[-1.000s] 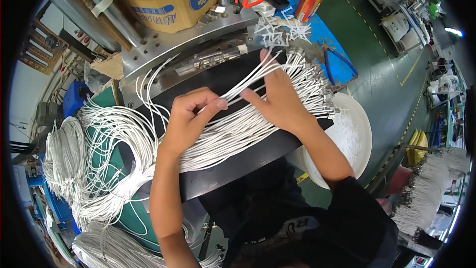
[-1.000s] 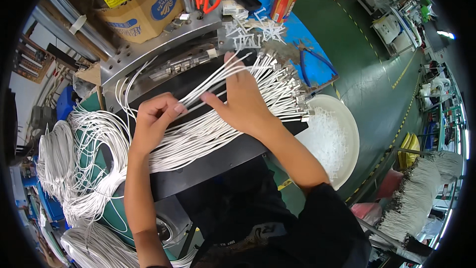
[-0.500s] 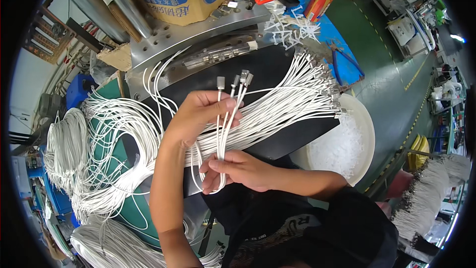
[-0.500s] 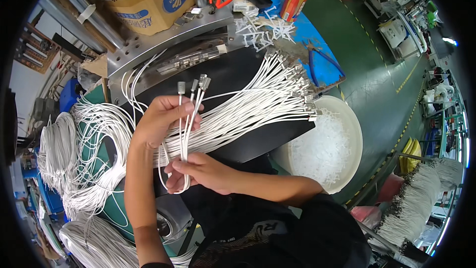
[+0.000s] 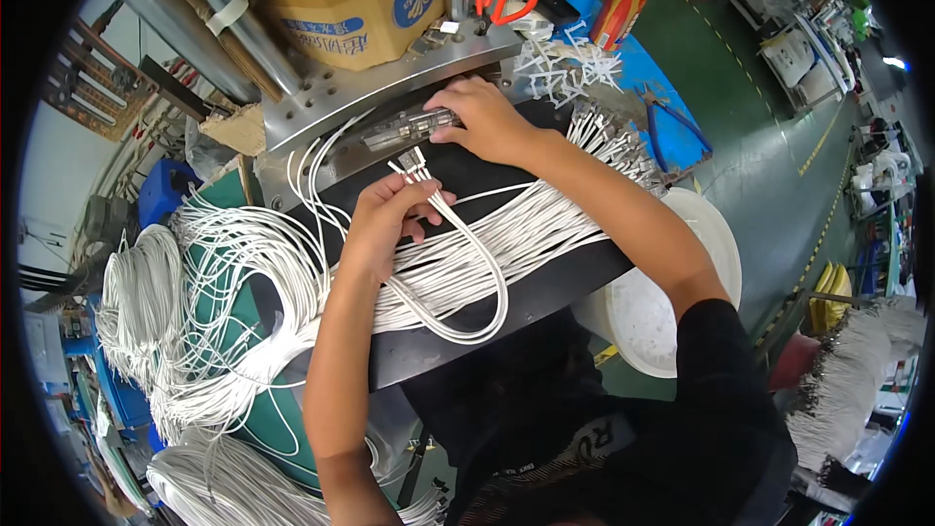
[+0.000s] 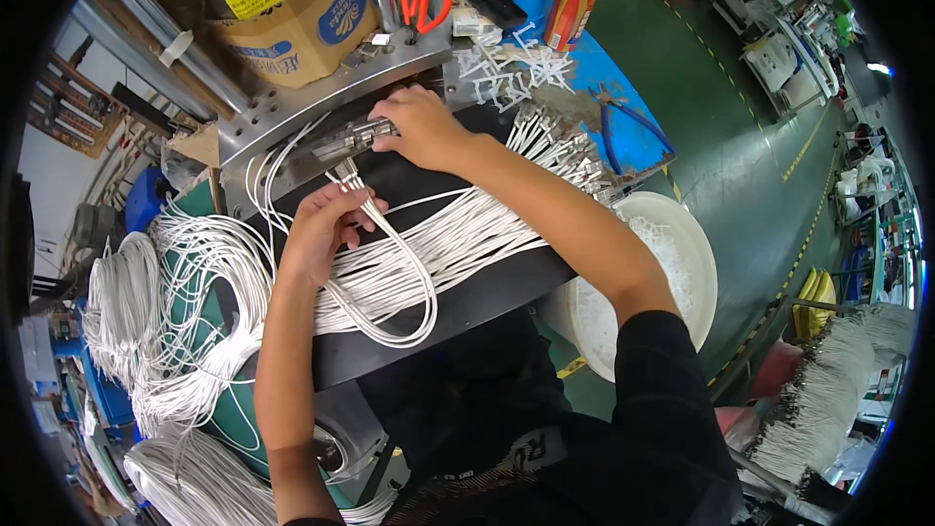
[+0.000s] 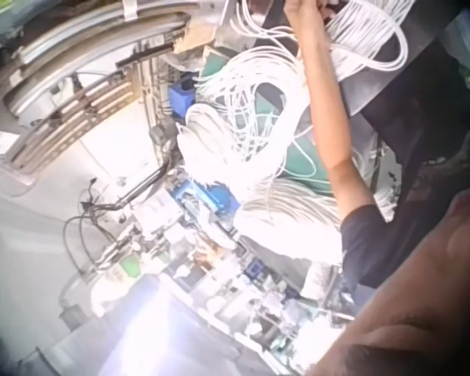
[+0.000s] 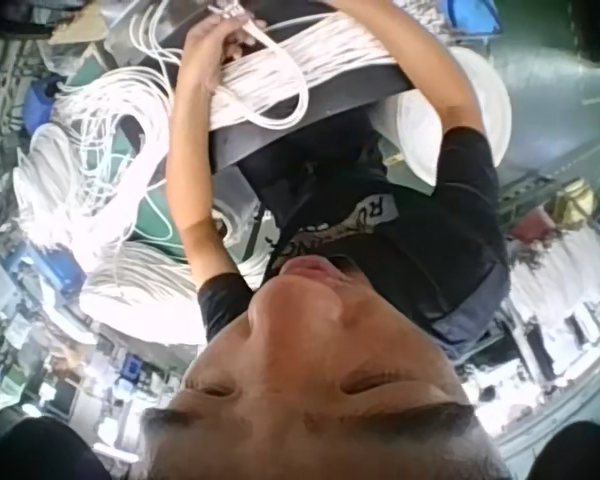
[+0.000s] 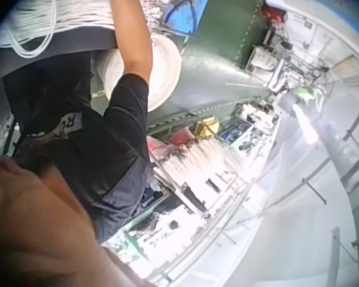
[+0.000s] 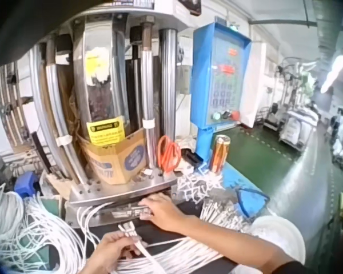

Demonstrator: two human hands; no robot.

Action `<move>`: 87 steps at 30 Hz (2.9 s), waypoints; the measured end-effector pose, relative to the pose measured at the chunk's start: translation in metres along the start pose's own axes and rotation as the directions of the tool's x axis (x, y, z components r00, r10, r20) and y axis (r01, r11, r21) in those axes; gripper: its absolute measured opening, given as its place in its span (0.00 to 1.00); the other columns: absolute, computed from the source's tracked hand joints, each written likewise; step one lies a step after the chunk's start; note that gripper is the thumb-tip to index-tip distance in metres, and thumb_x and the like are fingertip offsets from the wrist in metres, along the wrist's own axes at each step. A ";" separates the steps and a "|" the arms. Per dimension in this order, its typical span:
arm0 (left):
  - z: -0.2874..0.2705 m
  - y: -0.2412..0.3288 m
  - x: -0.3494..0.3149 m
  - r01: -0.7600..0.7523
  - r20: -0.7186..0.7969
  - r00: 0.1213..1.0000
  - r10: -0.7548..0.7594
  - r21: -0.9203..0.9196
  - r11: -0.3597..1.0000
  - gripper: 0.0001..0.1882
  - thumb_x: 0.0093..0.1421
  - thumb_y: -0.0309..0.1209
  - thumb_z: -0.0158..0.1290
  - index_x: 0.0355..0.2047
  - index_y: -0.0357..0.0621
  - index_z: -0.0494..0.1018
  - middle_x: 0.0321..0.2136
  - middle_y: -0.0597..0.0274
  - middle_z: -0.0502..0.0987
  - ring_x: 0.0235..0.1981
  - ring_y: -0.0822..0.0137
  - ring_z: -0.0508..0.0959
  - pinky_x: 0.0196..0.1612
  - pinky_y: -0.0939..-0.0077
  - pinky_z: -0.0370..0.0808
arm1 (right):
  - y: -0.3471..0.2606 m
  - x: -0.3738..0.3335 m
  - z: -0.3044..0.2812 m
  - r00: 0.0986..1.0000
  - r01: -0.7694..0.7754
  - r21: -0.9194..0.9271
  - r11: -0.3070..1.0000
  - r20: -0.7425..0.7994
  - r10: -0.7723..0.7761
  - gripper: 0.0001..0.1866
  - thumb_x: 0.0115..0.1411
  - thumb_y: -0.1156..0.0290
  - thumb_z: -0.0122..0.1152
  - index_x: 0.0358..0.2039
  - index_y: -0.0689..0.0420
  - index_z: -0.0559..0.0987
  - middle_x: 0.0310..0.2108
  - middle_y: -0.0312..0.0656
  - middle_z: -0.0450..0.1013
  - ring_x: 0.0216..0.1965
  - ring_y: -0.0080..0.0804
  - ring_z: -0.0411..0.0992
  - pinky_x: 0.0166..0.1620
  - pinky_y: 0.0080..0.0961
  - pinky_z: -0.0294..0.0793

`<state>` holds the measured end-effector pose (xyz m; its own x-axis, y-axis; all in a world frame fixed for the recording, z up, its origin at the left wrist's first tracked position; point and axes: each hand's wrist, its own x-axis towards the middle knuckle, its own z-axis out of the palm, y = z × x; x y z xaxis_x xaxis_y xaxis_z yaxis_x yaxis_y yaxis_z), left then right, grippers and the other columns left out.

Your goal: The person aligns and inserts the ends of cables into slots on a metal fixture by hand, loads the fixture into a press machine, and presses the machine controls to process the cables.

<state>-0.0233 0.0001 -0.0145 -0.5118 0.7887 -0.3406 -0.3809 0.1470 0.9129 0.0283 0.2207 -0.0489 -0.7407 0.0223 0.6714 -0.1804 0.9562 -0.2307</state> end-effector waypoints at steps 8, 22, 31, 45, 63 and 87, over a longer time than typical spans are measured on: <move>0.000 -0.007 0.003 0.025 0.044 0.999 -0.028 0.075 0.997 0.07 0.60 0.29 0.53 0.34 0.37 0.75 0.30 0.58 0.81 0.17 0.82 0.66 0.16 0.88 0.57 | -0.036 0.002 -0.028 0.445 -0.876 0.235 0.422 0.733 0.514 0.18 0.57 0.63 0.65 0.42 0.61 0.75 0.31 0.40 0.75 0.26 0.28 0.72 0.30 0.27 0.70; 0.002 -0.006 0.000 0.113 0.074 0.992 -0.107 -0.093 0.989 0.07 0.61 0.30 0.53 0.35 0.38 0.75 0.25 0.60 0.80 0.16 0.82 0.66 0.16 0.88 0.58 | -0.051 -0.007 -0.024 0.480 -0.844 0.536 0.000 0.755 0.446 0.25 0.54 0.65 0.69 0.48 0.61 0.70 0.28 0.36 0.74 0.19 0.14 0.62 0.19 0.15 0.57; 0.004 -0.009 0.001 0.071 -0.026 0.997 -0.070 0.022 0.997 0.10 0.62 0.34 0.55 0.33 0.38 0.76 0.22 0.62 0.78 0.16 0.81 0.67 0.15 0.88 0.57 | -0.053 -0.010 -0.022 0.481 -0.777 0.621 -0.102 0.691 0.540 0.17 0.60 0.63 0.62 0.46 0.60 0.75 0.26 0.32 0.73 0.19 0.13 0.63 0.21 0.12 0.59; 0.007 -0.012 0.002 0.019 -0.130 0.992 0.006 0.193 0.981 0.15 0.65 0.40 0.51 0.29 0.42 0.77 0.17 0.69 0.74 0.13 0.82 0.64 0.14 0.87 0.53 | -0.053 -0.011 -0.020 0.512 -0.757 0.646 -0.103 0.683 0.520 0.16 0.62 0.63 0.60 0.46 0.57 0.79 0.28 0.30 0.74 0.23 0.14 0.66 0.26 0.12 0.64; -0.003 -0.007 0.002 -0.024 -0.127 0.991 0.039 0.121 0.992 0.12 0.63 0.34 0.53 0.34 0.37 0.80 0.21 0.66 0.77 0.21 0.78 0.73 0.25 0.87 0.70 | -0.041 -0.014 -0.027 0.477 -0.766 0.627 -0.137 0.699 0.532 0.15 0.57 0.65 0.64 0.43 0.57 0.81 0.29 0.32 0.76 0.22 0.16 0.68 0.24 0.12 0.63; -0.010 -0.011 0.006 -0.058 -0.189 0.980 0.061 0.022 0.998 0.17 0.66 0.40 0.46 0.23 0.45 0.70 0.14 0.69 0.67 0.19 0.76 0.68 0.25 0.82 0.65 | -0.040 -0.008 -0.036 0.446 -0.839 0.534 -0.106 0.787 0.426 0.14 0.58 0.66 0.64 0.43 0.57 0.81 0.26 0.29 0.74 0.21 0.13 0.65 0.22 0.09 0.59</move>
<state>-0.0304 -0.0029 -0.0285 -0.6703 0.6694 -0.3203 -0.3333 0.1141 0.9359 0.0643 0.1931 -0.0200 -0.9167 0.1879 -0.3527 0.2952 -0.2763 -0.9146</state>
